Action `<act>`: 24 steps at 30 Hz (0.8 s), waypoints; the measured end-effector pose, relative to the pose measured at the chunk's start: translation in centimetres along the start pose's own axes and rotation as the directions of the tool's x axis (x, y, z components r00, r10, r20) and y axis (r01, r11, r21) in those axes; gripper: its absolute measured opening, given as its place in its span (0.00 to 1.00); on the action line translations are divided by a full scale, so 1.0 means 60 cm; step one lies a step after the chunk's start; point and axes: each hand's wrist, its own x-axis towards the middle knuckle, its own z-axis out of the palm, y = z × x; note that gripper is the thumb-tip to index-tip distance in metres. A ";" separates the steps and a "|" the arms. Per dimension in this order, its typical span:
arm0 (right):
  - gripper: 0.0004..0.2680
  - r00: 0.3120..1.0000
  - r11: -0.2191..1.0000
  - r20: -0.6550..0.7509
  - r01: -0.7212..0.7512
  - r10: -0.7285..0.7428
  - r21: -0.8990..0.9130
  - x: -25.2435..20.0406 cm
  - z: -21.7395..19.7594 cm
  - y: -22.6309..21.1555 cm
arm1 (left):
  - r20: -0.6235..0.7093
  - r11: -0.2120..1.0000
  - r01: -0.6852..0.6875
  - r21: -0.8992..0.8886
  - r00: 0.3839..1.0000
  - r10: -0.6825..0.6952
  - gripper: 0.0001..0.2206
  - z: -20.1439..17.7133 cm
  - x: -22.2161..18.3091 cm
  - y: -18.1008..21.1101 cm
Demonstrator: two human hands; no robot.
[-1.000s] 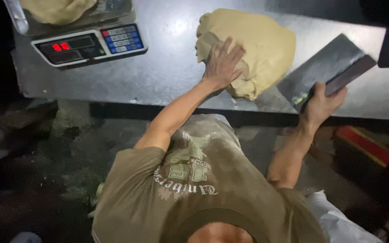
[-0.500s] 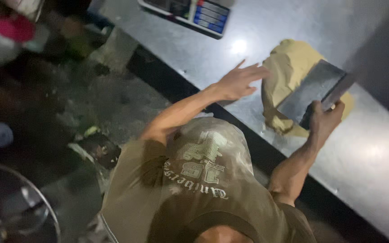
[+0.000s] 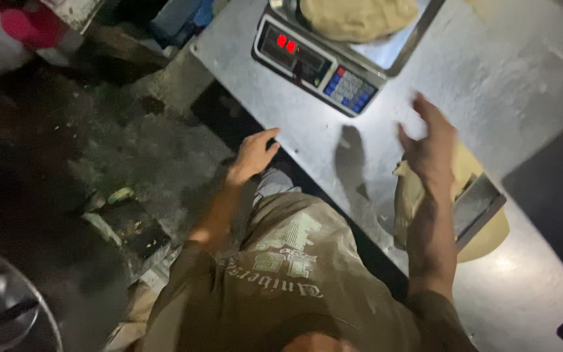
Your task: The person uses a scraper to cut large pieces of dough from a main mass, weighs each piece on a digital scale, and then rolls and shapes the dough into spheres by hand.
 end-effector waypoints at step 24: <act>0.22 0.889 -0.107 -0.002 0.058 0.459 0.993 0.414 0.180 0.185 | 0.295 0.791 -0.552 0.262 0.827 0.479 0.25 -0.042 0.449 0.140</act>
